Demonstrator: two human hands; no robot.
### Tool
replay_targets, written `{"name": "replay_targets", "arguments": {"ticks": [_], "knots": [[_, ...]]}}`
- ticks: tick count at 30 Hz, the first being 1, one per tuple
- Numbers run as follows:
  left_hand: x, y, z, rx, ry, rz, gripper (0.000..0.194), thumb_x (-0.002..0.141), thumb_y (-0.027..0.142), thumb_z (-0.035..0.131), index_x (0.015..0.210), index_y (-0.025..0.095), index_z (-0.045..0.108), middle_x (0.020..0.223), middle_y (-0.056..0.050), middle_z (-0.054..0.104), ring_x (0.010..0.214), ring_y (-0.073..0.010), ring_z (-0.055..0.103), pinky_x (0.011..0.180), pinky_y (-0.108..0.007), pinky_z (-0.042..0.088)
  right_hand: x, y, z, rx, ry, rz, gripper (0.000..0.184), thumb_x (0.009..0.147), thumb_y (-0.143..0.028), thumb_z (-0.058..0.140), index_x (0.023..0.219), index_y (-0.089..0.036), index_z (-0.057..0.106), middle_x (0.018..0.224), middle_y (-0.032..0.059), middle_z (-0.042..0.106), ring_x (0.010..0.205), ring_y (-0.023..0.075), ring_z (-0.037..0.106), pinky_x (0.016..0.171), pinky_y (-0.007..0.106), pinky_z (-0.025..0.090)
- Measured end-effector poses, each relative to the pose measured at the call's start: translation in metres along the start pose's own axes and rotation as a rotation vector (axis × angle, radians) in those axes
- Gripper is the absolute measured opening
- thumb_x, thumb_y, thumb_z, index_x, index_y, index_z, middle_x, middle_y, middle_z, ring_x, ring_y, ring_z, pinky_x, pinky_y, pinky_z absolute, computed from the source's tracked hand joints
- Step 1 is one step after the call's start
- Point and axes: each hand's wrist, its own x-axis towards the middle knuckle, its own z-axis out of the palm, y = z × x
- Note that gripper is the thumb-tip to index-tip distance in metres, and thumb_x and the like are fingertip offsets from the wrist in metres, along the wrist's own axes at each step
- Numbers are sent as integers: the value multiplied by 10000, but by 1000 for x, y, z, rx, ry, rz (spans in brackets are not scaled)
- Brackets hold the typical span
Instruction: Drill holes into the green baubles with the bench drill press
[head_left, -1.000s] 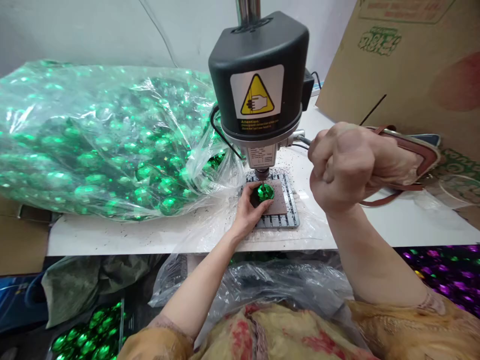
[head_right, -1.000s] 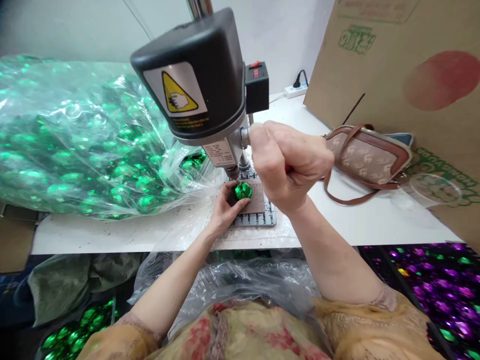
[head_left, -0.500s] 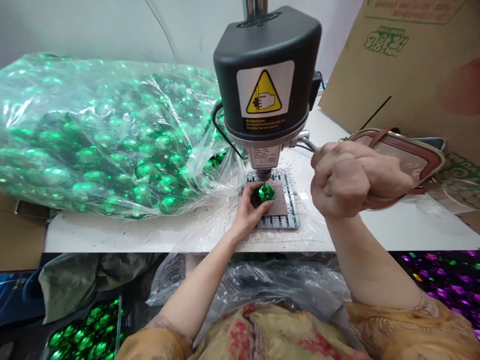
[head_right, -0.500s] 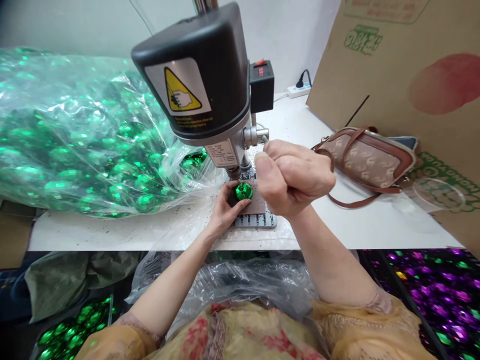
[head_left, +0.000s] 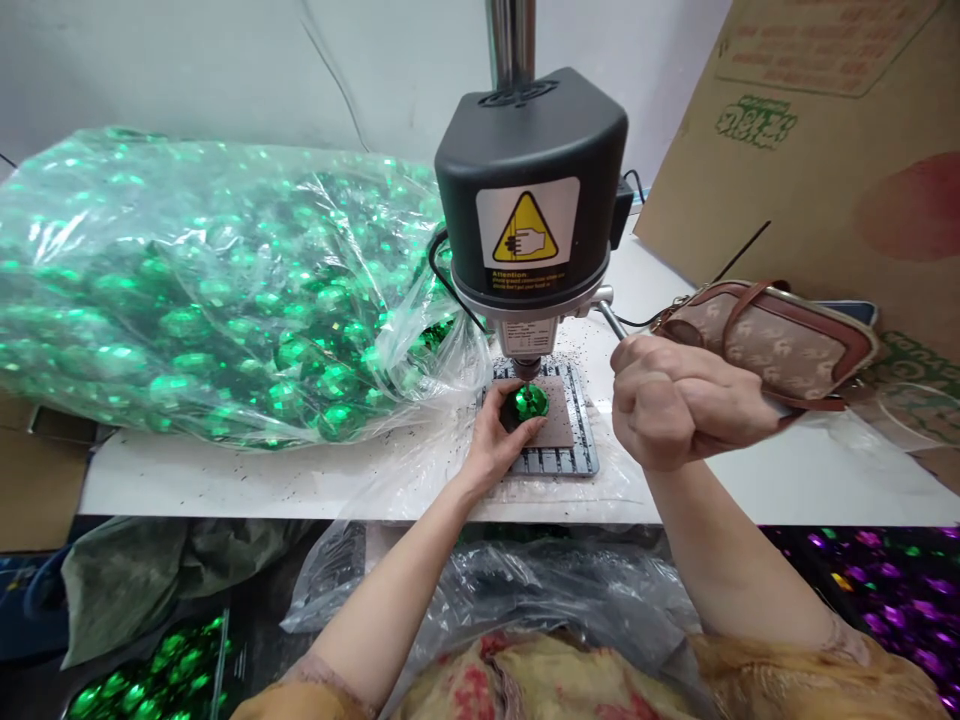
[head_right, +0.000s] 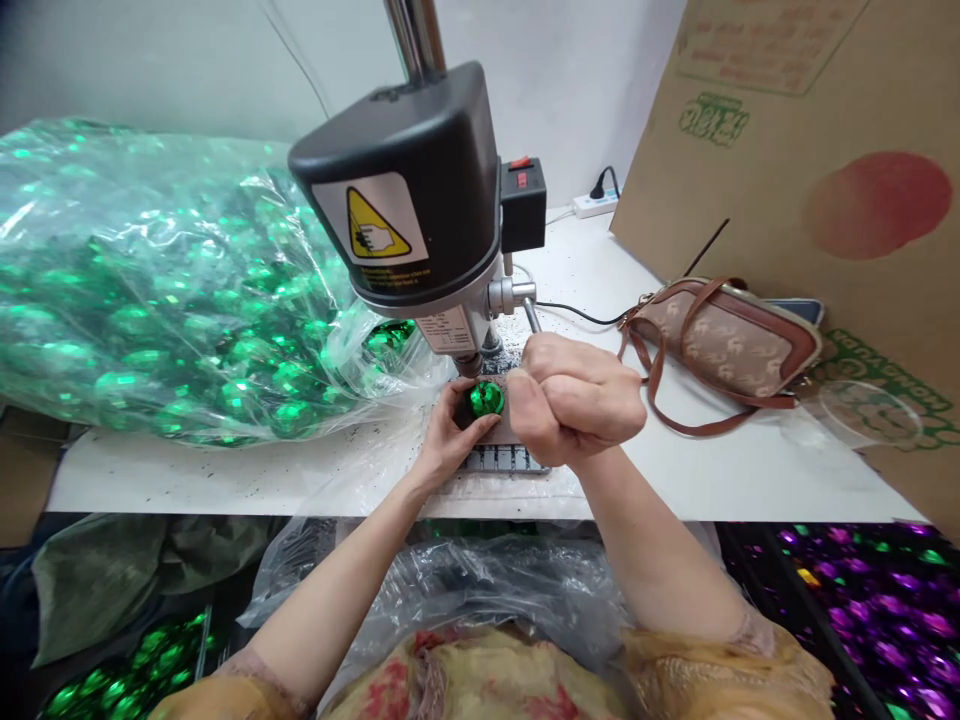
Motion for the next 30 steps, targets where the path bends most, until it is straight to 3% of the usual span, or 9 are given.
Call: {"name": "replay_targets", "arguments": {"ticks": [5, 9, 13, 16, 18, 20, 22, 27, 30], "knots": [[-4, 6, 1, 125, 94, 47, 458, 820, 371, 771, 1199, 212, 569, 1137, -82, 667, 1059, -223, 665, 919, -375, 540, 41, -8, 20, -82, 145, 256, 500, 886, -168, 586, 507, -175, 260, 428, -54, 262, 371, 52, 314, 416, 295, 153], [-43, 17, -1, 353, 277, 381, 442, 802, 345, 784, 1162, 206, 569, 1045, -81, 658, 986, -217, 671, 818, -349, 559, 66, -2, 32, 49, 210, 298, 489, 865, -144, 622, 500, -184, 298, 415, -70, 240, 365, 37, 294, 409, 263, 170], [-112, 11, -7, 608, -68, 852, 380, 839, 406, 726, 1114, 177, 598, 962, -104, 684, 781, -185, 657, 652, -297, 533, 65, 0, 31, 88, 205, 306, 474, 877, -150, 611, 508, -182, 314, 425, -72, 249, 372, 33, 306, 416, 246, 194], [-151, -1, -16, 874, -340, 763, 339, 872, 383, 688, 1141, 187, 623, 961, -112, 713, 710, -184, 646, 607, -298, 517, 62, -3, 28, 33, 195, 330, 465, 886, -157, 600, 500, -187, 342, 426, -71, 250, 384, 47, 321, 426, 261, 192], [-157, -4, -25, 861, -431, 658, 381, 891, 411, 662, 1216, 216, 618, 1025, -122, 723, 756, -205, 670, 625, -315, 536, 62, -4, 27, 17, 212, 330, 462, 870, -171, 627, 486, -192, 371, 417, -68, 247, 375, 61, 324, 417, 281, 185], [-141, -1, -36, 702, -406, 677, 337, 919, 367, 618, 1239, 264, 619, 1077, -115, 723, 846, -227, 691, 689, -345, 568, 62, -4, 27, 2, 227, 338, 459, 845, -190, 664, 470, -195, 398, 402, -64, 250, 362, 73, 332, 404, 297, 193], [-103, 8, -49, 558, -303, 670, 292, 935, 222, 546, 1201, 297, 638, 1092, -102, 717, 964, -247, 689, 808, -398, 584, 63, -4, 28, -10, 234, 344, 464, 832, -221, 686, 463, -197, 406, 392, -60, 253, 355, 77, 335, 395, 303, 192], [28, 27, -81, 694, 102, 130, 224, 937, 105, 465, 960, 220, 657, 1030, -118, 629, 1153, -303, 586, 1068, -514, 468, 62, -5, 26, 15, 225, 372, 484, 820, -295, 713, 465, -187, 402, 395, -54, 273, 347, 75, 335, 388, 299, 178], [79, 20, -97, 742, 171, 45, 176, 908, 29, 494, 836, 168, 576, 886, -86, 536, 1141, -325, 564, 1070, -595, 413, 62, -6, 25, 13, 213, 363, 477, 812, -306, 723, 457, -185, 428, 389, -50, 270, 356, 84, 351, 391, 304, 186]]}}
